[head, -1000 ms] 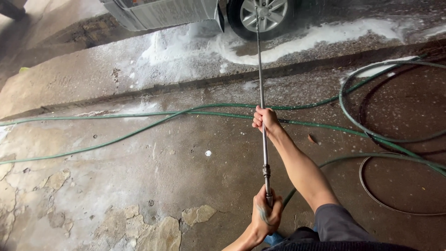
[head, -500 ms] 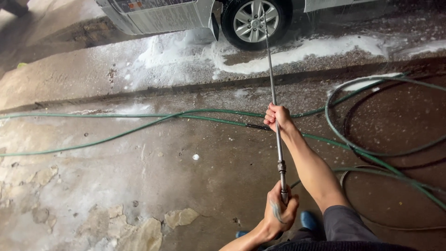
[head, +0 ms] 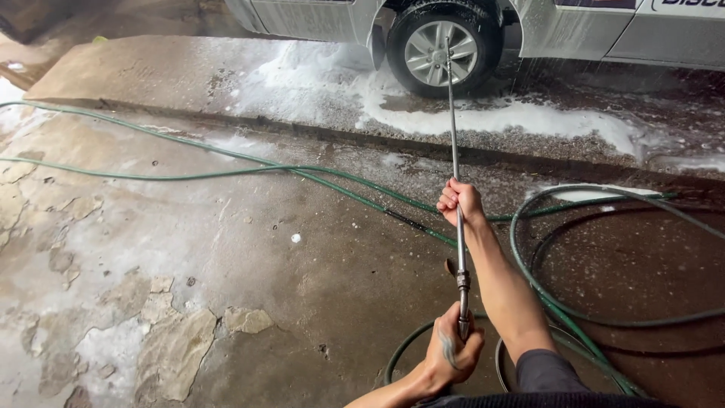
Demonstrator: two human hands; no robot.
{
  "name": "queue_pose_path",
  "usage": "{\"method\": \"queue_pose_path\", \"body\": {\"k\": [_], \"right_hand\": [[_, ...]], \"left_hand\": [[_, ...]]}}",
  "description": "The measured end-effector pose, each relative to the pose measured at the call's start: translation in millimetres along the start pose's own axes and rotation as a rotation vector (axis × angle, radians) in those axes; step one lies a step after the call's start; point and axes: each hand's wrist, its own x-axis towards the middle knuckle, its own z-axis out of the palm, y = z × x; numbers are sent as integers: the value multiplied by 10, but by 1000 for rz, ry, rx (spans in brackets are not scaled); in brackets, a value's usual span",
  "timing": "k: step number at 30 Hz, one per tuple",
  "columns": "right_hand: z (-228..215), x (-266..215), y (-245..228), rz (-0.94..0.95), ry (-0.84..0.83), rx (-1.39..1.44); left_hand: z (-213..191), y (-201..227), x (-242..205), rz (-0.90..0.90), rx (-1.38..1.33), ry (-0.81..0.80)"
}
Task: Applying cleaning foam to the exterior of a van using a pressure washer foam lance
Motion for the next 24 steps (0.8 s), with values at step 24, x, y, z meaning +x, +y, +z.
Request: {"method": "queue_pose_path", "body": {"k": [24], "right_hand": [[-2285, -392, -664, 109, 8, -213]], "left_hand": [[2537, -532, -153, 41, 64, 188]]}}
